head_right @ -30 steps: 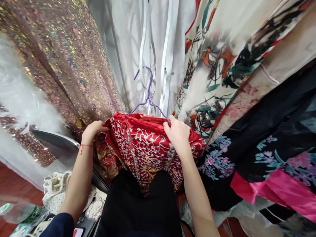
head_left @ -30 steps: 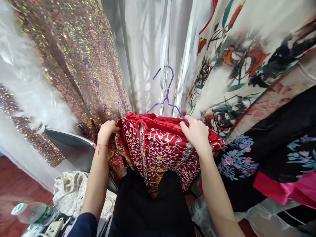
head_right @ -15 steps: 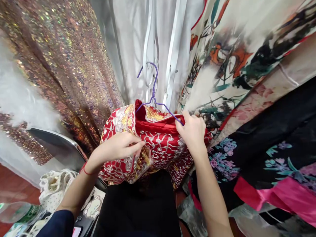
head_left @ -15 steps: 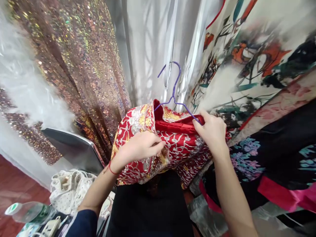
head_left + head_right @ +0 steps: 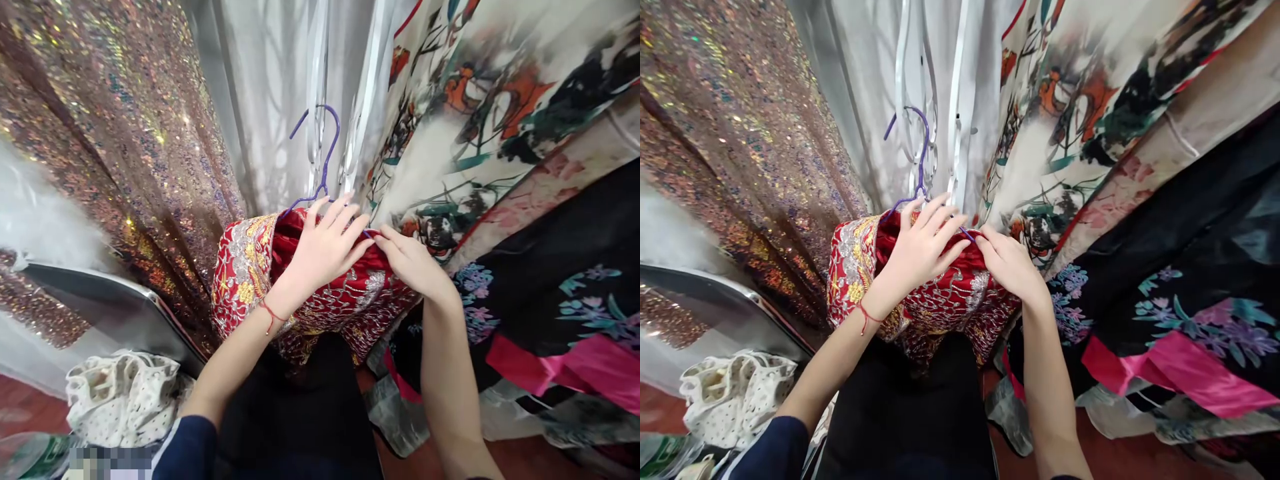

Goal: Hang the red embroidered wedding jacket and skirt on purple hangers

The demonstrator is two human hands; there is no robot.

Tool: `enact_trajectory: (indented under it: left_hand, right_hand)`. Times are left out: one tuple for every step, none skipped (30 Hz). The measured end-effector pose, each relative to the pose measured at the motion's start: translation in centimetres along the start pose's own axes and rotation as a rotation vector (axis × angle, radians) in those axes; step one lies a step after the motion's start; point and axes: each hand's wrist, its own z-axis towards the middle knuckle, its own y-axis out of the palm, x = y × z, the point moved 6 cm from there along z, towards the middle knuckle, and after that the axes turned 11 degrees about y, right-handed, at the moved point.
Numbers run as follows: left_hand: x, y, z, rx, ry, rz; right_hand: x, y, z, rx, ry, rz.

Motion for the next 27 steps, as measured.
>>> enact_trajectory:
  left_hand:
    - [-0.1, 0.3, 0.2, -0.031, 0.007, -0.001]
    - [-0.3, 0.6, 0.4, -0.051, 0.007, 0.003]
    - [-0.5, 0.6, 0.5, -0.061, 0.002, 0.011]
    - [-0.6, 0.6, 0.5, -0.063, -0.005, 0.018]
    - [-0.7, 0.5, 0.5, -0.059, -0.012, 0.020]
    - [-0.8, 0.3, 0.5, -0.050, -0.018, 0.016]
    - [-0.8, 0.0, 0.5, -0.043, -0.025, 0.007]
    - [-0.8, -0.2, 0.4, -0.036, -0.033, -0.007]
    - [-0.8, -0.5, 0.4, -0.031, -0.040, -0.023]
    - [-0.8, -0.8, 0.4, -0.028, -0.050, -0.040]
    - [-0.9, -1.0, 0.3, -0.027, -0.062, -0.054]
    - [-0.9, -1.2, 0.2, -0.027, -0.073, -0.067]
    - [-1.0, -1.4, 0.1, -0.028, -0.082, -0.076]
    - [-1.1, -1.5, 0.0, -0.028, -0.088, -0.082]
    - [-1.2, -1.5, -0.1, -0.030, -0.089, -0.086]
    - [-1.3, -1.5, -0.3, -0.032, -0.085, -0.091]
    - [-1.4, -1.5, -0.5, -0.034, -0.076, -0.097]
    - [-1.4, -1.3, -0.7, -0.036, -0.064, -0.106]
    - [-1.5, -1.2, -0.9, -0.037, -0.052, -0.118]
    - [-1.5, -1.1, -1.1, -0.031, -0.047, -0.131]
    - [-1.6, -1.2, -1.4, -0.012, -0.061, -0.139]
    - [-2.0, -1.3, -1.9, 0.021, -0.104, -0.138]
    - [-2.5, -1.5, -2.6, 0.062, -0.175, -0.128]
    - [-3.2, -1.8, -3.4, 0.106, -0.264, -0.111]
    - [-4.1, -2.1, -4.5, 0.138, -0.356, -0.095]
    - [-5.0, -2.3, -5.6, 0.145, -0.435, -0.086]
    - [-6.1, -2.4, -6.7, 0.124, -0.491, -0.087]
  right_hand:
    - [0.0, -0.1, 0.0, -0.034, -0.009, 0.044]
    - [-0.1, -0.1, -0.1, -0.076, -0.022, 0.081]
    - [-0.2, -0.1, -0.1, -0.114, -0.036, 0.109]
    - [-0.3, -0.3, -0.1, -0.137, -0.045, 0.129]
    - [-0.3, -0.5, -0.2, -0.139, -0.044, 0.146]
    - [-0.3, -0.9, -0.3, -0.118, -0.034, 0.161]
    - [-0.2, -1.3, -0.4, -0.076, -0.015, 0.178]
    - [-0.1, -1.7, -0.6, -0.024, 0.004, 0.200]
    - [0.0, -2.1, -0.8, 0.034, 0.018, 0.228]
    - [0.1, -2.5, -1.1, 0.105, 0.029, 0.256]
    - [0.2, -2.8, -1.4, 0.186, 0.034, 0.282]
    - [0.3, -3.2, -1.7, 0.274, 0.033, 0.305]
    - [0.4, -3.5, -2.0, 0.358, 0.026, 0.322]
    - [0.5, -3.7, -2.1, 0.427, 0.013, 0.332]
    - [0.6, -3.8, -2.1, 0.474, -0.001, 0.335]
    - [0.7, -3.7, -1.9, 0.491, -0.015, 0.339]
    - [0.8, -3.6, -1.7, 0.476, -0.029, 0.350]
    - [1.0, -3.4, -1.4, 0.442, -0.036, 0.374]
    - [1.3, -3.1, -1.1, 0.393, -0.035, 0.402]
    - [1.6, -2.7, -0.9, 0.343, -0.023, 0.427]
    - [1.8, -2.4, -0.9, 0.304, -0.007, 0.439]
    - [2.1, -2.2, -0.9, 0.281, 0.009, 0.435]
    - [2.2, -2.1, -1.0, 0.268, 0.022, 0.413]
    - [2.2, -1.9, -1.1, 0.255, 0.027, 0.382]
    - [2.2, -1.7, -1.2, 0.236, 0.027, 0.352]
    - [2.1, -1.5, -1.3, 0.206, 0.028, 0.332]
    - [2.0, -1.2, -1.2, 0.166, 0.030, 0.325]
